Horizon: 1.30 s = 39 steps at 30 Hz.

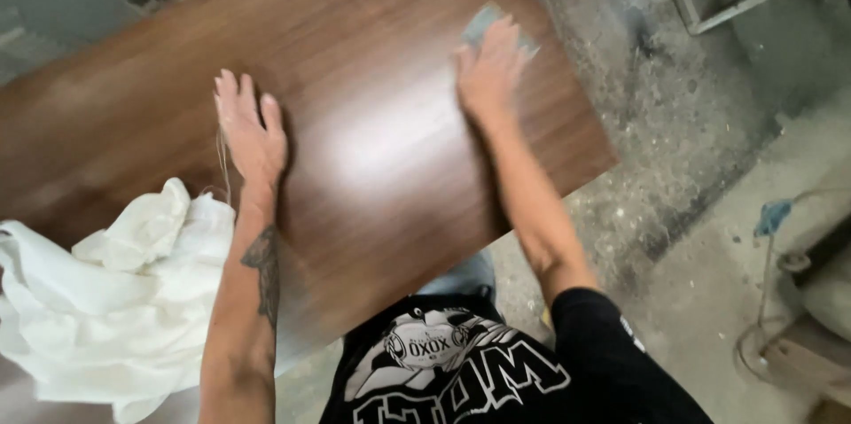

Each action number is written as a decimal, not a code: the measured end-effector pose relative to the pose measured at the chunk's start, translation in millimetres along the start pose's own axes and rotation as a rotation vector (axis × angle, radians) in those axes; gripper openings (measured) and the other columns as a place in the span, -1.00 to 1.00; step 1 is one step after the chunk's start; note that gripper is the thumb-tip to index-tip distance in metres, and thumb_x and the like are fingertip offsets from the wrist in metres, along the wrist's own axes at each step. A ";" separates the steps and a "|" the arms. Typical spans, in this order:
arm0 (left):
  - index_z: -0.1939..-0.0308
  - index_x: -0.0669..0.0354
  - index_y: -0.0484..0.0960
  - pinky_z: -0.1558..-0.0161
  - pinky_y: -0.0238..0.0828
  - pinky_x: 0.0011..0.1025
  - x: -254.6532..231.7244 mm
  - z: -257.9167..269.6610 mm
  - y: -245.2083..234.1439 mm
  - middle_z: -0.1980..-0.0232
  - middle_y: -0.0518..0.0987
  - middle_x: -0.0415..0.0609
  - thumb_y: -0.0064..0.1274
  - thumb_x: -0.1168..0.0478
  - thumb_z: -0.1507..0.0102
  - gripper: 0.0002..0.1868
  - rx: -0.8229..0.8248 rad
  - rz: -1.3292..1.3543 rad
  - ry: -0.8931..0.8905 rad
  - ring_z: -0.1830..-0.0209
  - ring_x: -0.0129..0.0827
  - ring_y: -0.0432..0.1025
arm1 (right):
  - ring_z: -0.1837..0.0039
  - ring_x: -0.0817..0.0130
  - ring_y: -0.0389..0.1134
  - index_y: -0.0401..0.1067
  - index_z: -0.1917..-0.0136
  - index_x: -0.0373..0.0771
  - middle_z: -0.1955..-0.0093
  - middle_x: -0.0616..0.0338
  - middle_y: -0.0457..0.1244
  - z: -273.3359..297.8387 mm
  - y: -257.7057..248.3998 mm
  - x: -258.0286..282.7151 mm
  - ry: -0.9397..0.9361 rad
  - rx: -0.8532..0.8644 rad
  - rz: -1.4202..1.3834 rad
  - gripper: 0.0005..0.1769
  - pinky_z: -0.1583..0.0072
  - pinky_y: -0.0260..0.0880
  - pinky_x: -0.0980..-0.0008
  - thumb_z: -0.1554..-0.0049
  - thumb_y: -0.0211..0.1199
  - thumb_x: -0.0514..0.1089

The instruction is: The person sands a large wooden board with a sanding block, moving it back and forth across the surface. They occasionally wipe the board with a white cloth to remove dust while continuing to sand different sections.

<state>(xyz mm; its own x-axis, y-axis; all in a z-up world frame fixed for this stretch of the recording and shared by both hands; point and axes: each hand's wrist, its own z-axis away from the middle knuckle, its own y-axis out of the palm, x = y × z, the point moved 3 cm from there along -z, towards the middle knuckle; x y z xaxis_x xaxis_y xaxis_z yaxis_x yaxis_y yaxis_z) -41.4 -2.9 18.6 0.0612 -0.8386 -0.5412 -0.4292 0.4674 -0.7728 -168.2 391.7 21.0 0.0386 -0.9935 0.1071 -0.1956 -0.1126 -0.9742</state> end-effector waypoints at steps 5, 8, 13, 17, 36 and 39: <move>-0.50 0.20 0.40 -0.56 -0.13 0.05 -154.9 43.3 39.2 -0.61 0.19 0.22 0.06 0.15 -0.40 -0.42 0.000 0.004 0.245 -0.62 0.11 0.04 | -0.69 -0.28 -0.19 0.07 -0.61 -0.38 -0.66 -0.28 -0.08 60.6 -30.4 52.2 -0.401 0.147 -0.427 -0.24 -0.54 -0.21 -0.44 -0.34 0.08 0.13; -0.57 0.19 0.26 -0.58 -0.20 0.11 -228.4 65.6 71.6 -0.65 0.07 0.22 0.02 -0.04 -0.38 -0.27 0.158 -0.132 0.193 -0.66 0.10 -0.05 | -0.71 -0.25 -0.23 0.00 -0.67 -0.29 -0.70 -0.21 -0.13 79.4 -81.9 -26.4 -0.484 0.106 -0.651 -0.28 -0.57 -0.23 -0.38 -0.37 0.07 0.02; -0.60 0.10 0.26 -0.57 -0.30 0.18 -267.8 71.3 132.0 -0.64 0.18 0.19 -0.10 -0.31 -0.34 -0.13 0.331 -0.432 0.024 -0.67 0.04 -0.01 | -0.48 -0.13 0.25 0.44 -0.33 -0.43 -0.42 -0.21 0.27 116.5 -155.9 -229.7 -0.513 -0.175 -0.835 -0.56 -0.50 0.20 0.07 -0.25 0.32 -0.16; -0.51 0.11 0.43 -0.38 -0.15 0.31 -290.9 66.2 144.1 -0.39 0.41 0.22 -0.04 -0.23 -0.41 -0.28 0.045 -0.589 -0.014 -0.38 0.13 0.27 | -0.49 -0.03 0.25 0.45 -0.37 -0.27 -0.39 -0.06 0.31 144.5 -131.8 -364.2 -0.332 0.195 -0.790 -0.58 -0.48 0.22 0.03 -0.33 0.07 -0.06; -0.58 0.26 0.20 -0.47 -0.23 0.30 -462.0 17.7 291.3 -0.63 0.15 0.22 -0.15 -0.20 -0.41 -0.20 0.025 -0.489 -0.243 -0.57 0.24 0.06 | -0.45 0.03 0.29 0.41 -0.41 -0.11 -0.39 0.03 0.32 -94.4 17.6 -549.6 -0.533 0.855 -0.404 -0.46 -0.43 0.18 0.19 -0.29 0.01 0.15; -0.54 0.18 0.38 -0.46 0.02 0.08 -464.7 11.0 301.3 -0.60 0.29 0.02 -0.14 -0.24 -0.49 -0.28 -0.093 -0.657 -0.100 -0.55 -0.02 0.21 | -0.46 0.04 0.28 0.41 -0.40 -0.16 -0.39 0.01 0.32 -139.5 41.6 -567.3 -0.620 0.894 -0.364 -0.42 -0.44 0.18 0.18 -0.29 0.00 0.19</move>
<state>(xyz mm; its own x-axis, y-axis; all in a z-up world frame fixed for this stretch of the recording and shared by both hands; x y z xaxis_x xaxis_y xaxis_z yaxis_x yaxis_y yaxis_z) -189.3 530.7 33.6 0.4180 -0.9085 0.0002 -0.3498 -0.1611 -0.9229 -335.0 948.3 -52.6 0.4749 -0.6972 0.5370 0.6829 -0.0930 -0.7246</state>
